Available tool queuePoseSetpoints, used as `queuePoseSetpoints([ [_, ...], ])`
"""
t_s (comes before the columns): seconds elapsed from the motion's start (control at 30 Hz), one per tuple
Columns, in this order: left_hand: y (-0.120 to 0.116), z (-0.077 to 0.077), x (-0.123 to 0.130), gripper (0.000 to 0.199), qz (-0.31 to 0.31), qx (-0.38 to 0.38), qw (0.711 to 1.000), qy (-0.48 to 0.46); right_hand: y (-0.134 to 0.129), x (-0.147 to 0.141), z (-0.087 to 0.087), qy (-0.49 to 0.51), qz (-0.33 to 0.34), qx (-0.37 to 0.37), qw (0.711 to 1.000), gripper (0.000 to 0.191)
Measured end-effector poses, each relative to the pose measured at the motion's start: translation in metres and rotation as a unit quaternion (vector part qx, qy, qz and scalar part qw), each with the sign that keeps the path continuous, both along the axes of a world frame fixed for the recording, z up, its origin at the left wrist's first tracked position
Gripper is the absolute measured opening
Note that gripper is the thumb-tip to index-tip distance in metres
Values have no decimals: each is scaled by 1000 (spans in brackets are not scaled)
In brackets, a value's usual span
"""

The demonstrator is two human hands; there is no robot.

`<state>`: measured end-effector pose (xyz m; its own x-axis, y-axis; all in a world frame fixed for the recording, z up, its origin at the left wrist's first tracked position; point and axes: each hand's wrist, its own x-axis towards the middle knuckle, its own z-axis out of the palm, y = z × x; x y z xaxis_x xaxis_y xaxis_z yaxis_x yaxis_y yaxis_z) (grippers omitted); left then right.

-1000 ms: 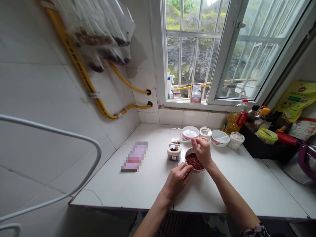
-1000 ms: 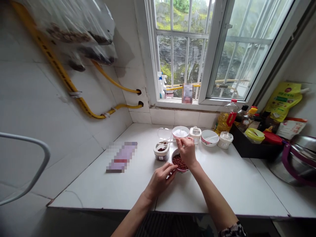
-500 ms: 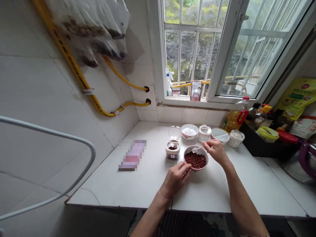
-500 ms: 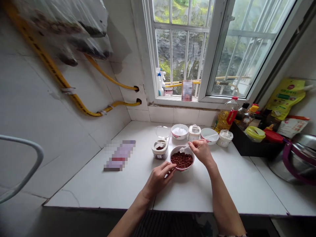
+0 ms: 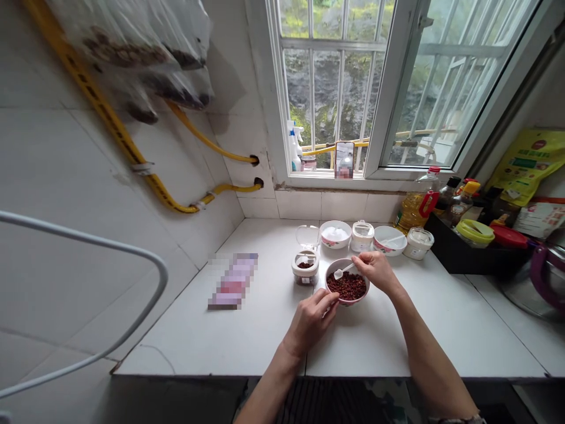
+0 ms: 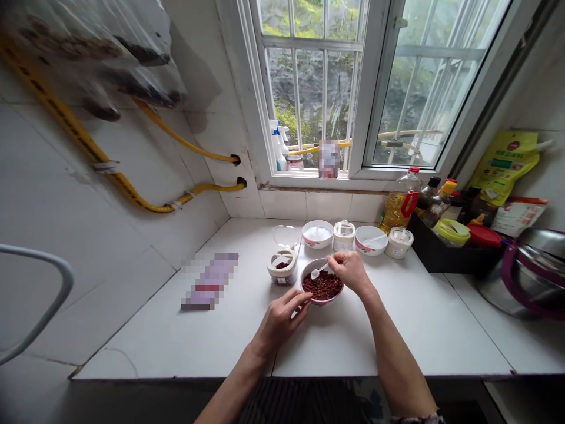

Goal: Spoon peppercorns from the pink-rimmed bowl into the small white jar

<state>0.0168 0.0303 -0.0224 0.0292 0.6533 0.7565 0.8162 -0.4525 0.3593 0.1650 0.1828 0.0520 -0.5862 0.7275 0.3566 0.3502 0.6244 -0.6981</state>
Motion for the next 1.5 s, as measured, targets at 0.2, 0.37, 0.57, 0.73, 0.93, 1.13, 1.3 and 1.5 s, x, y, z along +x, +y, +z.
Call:
queuePoseSetpoints([
  [0.2,0,1,1,18,4,15,1000,6,-4,-10,-6,-4,8,20,1000,46],
  [0.37,1,1,1,18,6,14,1000,7,-5,-12,-8,2,2,-5,1000,47],
  [0.57,0,3,2,17,13,14,1000,7,-2,-12,-10,3,-13,20,1000,47],
  [0.73,-1,4,2,17,13,11,1000,12,-5,-14,-11,13,13,-18,1000,47],
  [0.93,-1,4,2,18,14,6,1000,12,-3,-10,-8,21,29,-81,996,48],
  [1.13,-2,4,2,18,17,0,1000,14,-1,-11,-11,23,0,-55,998,48],
  [1.3,-1,2,2,17,17,8,1000,12,1,-9,-9,30,-2,-84,996,48],
  [1.5,-1,1,2,18,17,4,1000,10,4,-9,-9,60,0,-142,988,49],
])
